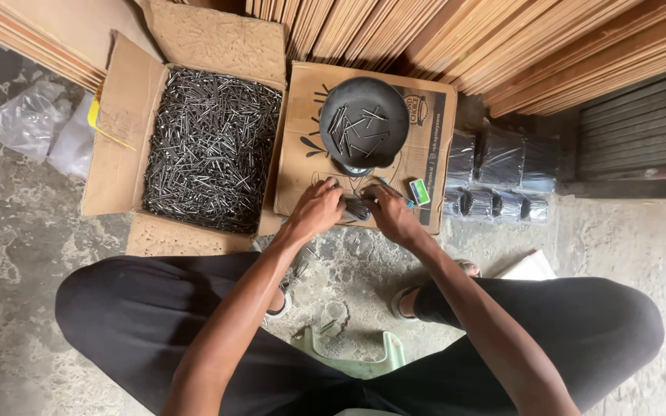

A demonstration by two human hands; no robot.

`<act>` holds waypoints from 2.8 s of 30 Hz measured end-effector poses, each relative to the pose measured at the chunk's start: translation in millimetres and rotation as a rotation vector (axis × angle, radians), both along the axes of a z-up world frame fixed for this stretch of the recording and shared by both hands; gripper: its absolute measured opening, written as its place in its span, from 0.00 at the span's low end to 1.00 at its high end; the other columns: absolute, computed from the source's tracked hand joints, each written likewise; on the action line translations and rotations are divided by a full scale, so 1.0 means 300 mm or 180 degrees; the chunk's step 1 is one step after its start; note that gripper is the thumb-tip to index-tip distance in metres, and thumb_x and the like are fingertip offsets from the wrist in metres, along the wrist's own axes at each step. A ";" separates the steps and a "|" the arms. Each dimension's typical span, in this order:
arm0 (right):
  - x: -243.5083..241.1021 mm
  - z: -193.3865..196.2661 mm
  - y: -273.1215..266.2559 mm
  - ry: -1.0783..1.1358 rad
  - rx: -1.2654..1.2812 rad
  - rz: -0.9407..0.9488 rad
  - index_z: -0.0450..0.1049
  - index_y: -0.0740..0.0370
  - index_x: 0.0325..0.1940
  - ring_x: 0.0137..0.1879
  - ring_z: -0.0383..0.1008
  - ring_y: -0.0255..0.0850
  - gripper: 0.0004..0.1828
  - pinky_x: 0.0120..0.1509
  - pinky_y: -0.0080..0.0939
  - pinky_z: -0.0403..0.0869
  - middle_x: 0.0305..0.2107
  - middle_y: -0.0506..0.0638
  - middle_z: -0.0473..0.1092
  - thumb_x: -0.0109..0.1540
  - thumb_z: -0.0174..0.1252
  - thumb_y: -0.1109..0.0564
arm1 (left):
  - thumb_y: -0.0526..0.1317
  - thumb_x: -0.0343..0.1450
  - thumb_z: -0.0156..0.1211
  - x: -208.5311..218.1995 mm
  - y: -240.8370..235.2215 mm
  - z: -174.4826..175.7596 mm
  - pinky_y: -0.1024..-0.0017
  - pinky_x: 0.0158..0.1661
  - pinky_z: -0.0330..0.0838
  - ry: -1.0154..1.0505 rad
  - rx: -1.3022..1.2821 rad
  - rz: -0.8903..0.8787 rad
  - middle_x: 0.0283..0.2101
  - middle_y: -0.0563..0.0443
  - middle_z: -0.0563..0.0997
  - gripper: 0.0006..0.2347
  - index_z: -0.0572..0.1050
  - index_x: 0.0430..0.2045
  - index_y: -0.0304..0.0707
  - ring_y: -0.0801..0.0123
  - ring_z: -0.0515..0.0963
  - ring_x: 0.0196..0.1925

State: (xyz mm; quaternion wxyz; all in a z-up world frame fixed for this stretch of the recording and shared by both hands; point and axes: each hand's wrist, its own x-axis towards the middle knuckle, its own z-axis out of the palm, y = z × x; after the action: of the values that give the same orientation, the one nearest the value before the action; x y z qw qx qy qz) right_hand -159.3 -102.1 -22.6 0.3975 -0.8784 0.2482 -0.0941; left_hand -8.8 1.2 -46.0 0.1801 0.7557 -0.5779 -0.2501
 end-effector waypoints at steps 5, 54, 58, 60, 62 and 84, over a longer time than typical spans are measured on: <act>0.005 -0.009 0.020 0.0071 -0.0732 0.0273 0.70 0.63 0.38 0.40 0.71 0.53 0.06 0.40 0.48 0.72 0.31 0.57 0.68 0.58 0.51 0.59 | 0.40 0.64 0.48 0.009 0.003 -0.105 0.61 0.39 0.70 -0.0207 -0.0083 -0.0090 0.37 0.45 0.72 0.07 0.72 0.27 0.38 0.53 0.75 0.40; -0.017 0.020 0.014 0.1038 -0.0570 0.0125 0.73 0.51 0.36 0.38 0.72 0.49 0.07 0.37 0.52 0.74 0.27 0.50 0.71 0.56 0.52 0.54 | 0.33 0.66 0.52 0.038 0.029 0.468 0.61 0.46 0.66 0.0468 0.0495 -0.0337 0.45 0.39 0.71 0.10 0.72 0.40 0.38 0.50 0.73 0.47; 0.009 0.209 -0.006 0.1134 -0.0237 0.0126 0.75 0.53 0.38 0.39 0.74 0.52 0.09 0.42 0.52 0.74 0.31 0.54 0.73 0.56 0.52 0.54 | 0.32 0.66 0.52 0.037 0.030 0.378 0.58 0.50 0.65 0.0798 0.0512 -0.0047 0.49 0.34 0.68 0.13 0.69 0.45 0.34 0.47 0.70 0.51; 0.040 0.257 -0.028 0.1047 -0.0034 0.0129 0.75 0.54 0.39 0.41 0.74 0.52 0.10 0.43 0.53 0.73 0.32 0.55 0.74 0.55 0.53 0.55 | 0.32 0.66 0.53 0.028 0.029 0.371 0.57 0.51 0.64 0.0896 0.0530 0.0062 0.51 0.33 0.68 0.14 0.68 0.46 0.33 0.46 0.70 0.52; 0.063 0.217 -0.063 0.0828 -0.0417 -0.0100 0.74 0.55 0.40 0.39 0.75 0.50 0.09 0.40 0.49 0.74 0.32 0.54 0.73 0.56 0.55 0.57 | 0.34 0.66 0.51 0.004 0.027 0.416 0.60 0.53 0.63 0.1710 0.0587 0.0549 0.53 0.33 0.66 0.16 0.66 0.49 0.34 0.47 0.69 0.53; 0.275 -0.006 -0.361 0.1629 -0.2399 0.0961 0.73 0.58 0.43 0.47 0.68 0.45 0.22 0.49 0.40 0.69 0.37 0.51 0.68 0.48 0.64 0.47 | 0.36 0.65 0.54 0.089 0.002 0.190 0.66 0.48 0.64 0.0014 0.0275 -0.0601 0.46 0.50 0.70 0.05 0.77 0.29 0.46 0.61 0.71 0.47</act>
State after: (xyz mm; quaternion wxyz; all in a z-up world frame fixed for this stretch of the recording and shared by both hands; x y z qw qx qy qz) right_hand -76.7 -210.5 -24.3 -0.0131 -0.9825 0.1563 0.1005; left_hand 18.1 1.7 10.8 0.1243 0.7043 -0.6349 -0.2923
